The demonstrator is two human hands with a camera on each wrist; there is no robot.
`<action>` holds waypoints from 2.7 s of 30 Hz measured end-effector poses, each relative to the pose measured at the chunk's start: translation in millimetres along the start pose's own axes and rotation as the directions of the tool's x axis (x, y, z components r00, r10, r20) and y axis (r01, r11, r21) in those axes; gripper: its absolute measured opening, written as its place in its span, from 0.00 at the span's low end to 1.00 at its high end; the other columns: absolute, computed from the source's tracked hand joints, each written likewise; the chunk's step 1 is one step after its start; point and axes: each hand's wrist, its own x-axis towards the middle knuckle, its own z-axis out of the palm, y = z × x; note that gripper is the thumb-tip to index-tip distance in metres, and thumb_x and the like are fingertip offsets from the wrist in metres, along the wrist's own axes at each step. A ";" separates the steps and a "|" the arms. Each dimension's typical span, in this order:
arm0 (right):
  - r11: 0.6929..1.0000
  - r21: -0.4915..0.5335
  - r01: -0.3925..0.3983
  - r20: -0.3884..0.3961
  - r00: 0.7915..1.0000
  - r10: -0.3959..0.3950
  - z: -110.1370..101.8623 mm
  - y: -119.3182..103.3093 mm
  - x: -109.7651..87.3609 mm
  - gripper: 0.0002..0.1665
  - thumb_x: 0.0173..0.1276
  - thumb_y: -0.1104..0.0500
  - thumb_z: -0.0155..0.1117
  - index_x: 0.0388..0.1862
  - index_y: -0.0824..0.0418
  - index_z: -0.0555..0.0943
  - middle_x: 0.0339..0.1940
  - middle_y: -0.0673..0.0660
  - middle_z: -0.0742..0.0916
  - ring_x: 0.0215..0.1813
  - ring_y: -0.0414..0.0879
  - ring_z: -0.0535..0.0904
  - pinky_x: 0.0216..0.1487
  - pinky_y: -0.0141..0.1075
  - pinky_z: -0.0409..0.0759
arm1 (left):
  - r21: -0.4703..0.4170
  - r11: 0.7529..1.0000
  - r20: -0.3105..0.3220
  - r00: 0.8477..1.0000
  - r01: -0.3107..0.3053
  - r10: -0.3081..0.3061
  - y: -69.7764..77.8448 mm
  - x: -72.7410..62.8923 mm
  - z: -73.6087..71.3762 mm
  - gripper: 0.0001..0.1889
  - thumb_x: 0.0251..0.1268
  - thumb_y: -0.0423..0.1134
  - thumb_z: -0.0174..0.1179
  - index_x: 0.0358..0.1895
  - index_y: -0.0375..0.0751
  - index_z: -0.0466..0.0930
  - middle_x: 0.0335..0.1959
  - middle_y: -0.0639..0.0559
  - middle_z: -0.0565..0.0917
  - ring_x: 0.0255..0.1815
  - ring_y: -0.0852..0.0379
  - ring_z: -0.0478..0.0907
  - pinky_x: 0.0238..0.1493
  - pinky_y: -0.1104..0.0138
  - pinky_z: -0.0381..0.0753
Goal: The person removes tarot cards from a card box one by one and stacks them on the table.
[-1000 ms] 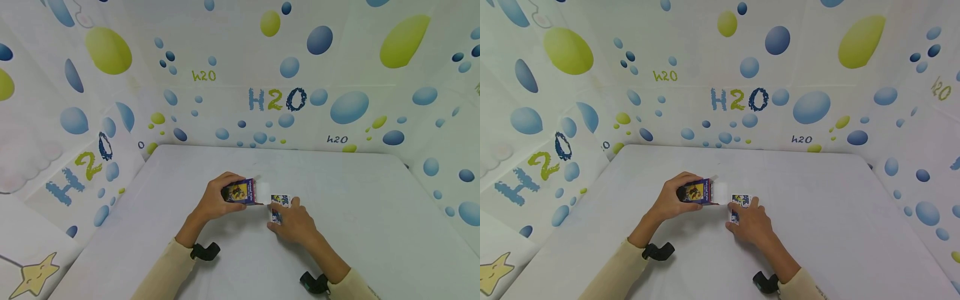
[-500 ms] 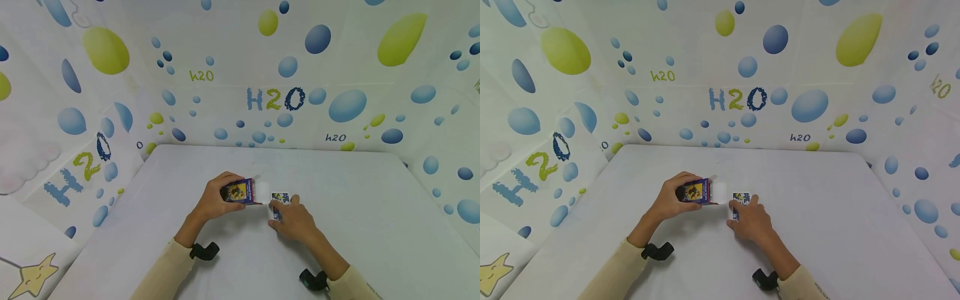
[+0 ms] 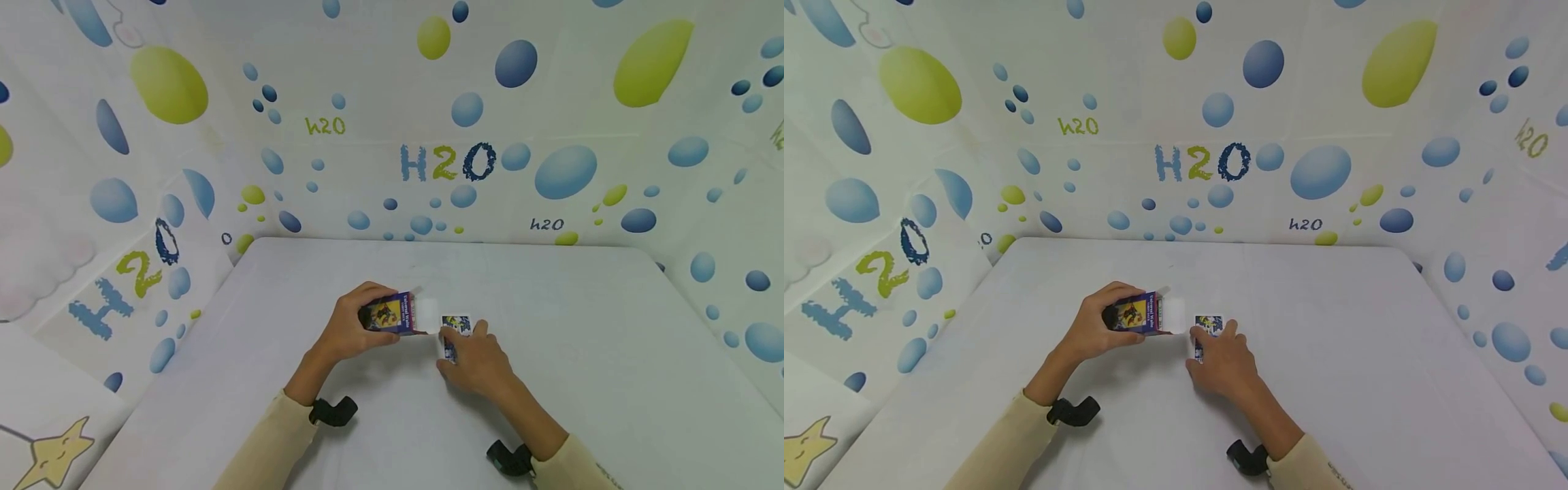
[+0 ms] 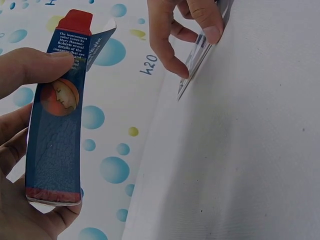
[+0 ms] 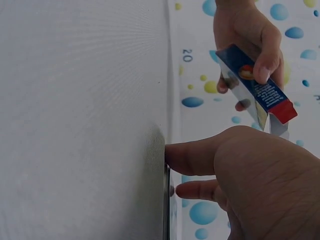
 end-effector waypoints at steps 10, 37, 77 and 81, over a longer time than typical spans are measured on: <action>1.000 -0.001 -0.020 0.001 1.000 0.020 1.0 -2.1 -1.1 0.41 0.62 0.41 0.72 0.73 0.48 0.73 0.40 0.66 0.72 0.37 0.54 0.71 0.28 0.41 0.74 | 0.005 1.000 0.001 1.000 0.014 -0.014 1.5 -0.1 -0.2 0.35 0.43 0.40 0.80 0.61 0.51 0.82 0.57 0.57 0.81 0.56 0.54 0.75 0.59 0.53 0.78; 0.996 -0.080 0.034 0.065 0.997 -0.028 -4.8 -8.3 -13.6 0.33 0.66 0.41 0.70 0.70 0.41 0.77 0.38 0.67 0.71 0.39 0.57 0.70 0.27 0.41 0.75 | 0.001 1.000 -0.003 1.000 0.010 -0.010 3.1 -0.1 0.4 0.35 0.42 0.38 0.80 0.61 0.50 0.82 0.57 0.56 0.81 0.56 0.54 0.75 0.59 0.53 0.78; 0.821 0.439 0.364 -0.531 0.843 -0.090 -31.6 2.2 -2.3 0.08 0.69 0.65 0.64 0.45 0.63 0.85 0.28 0.50 0.82 0.31 0.44 0.74 0.30 0.32 0.75 | 0.035 0.999 0.074 0.997 -0.007 0.005 10.8 0.5 12.8 0.35 0.43 0.40 0.79 0.62 0.50 0.81 0.58 0.57 0.79 0.57 0.56 0.75 0.61 0.54 0.78; 0.769 0.492 0.408 -0.524 0.844 -0.112 -28.8 -0.2 -4.0 0.06 0.68 0.64 0.67 0.43 0.62 0.86 0.28 0.49 0.84 0.32 0.43 0.77 0.30 0.31 0.77 | 0.039 0.999 0.089 0.996 -0.014 0.010 13.7 0.5 15.7 0.35 0.43 0.40 0.80 0.62 0.51 0.81 0.58 0.58 0.79 0.58 0.56 0.75 0.61 0.55 0.78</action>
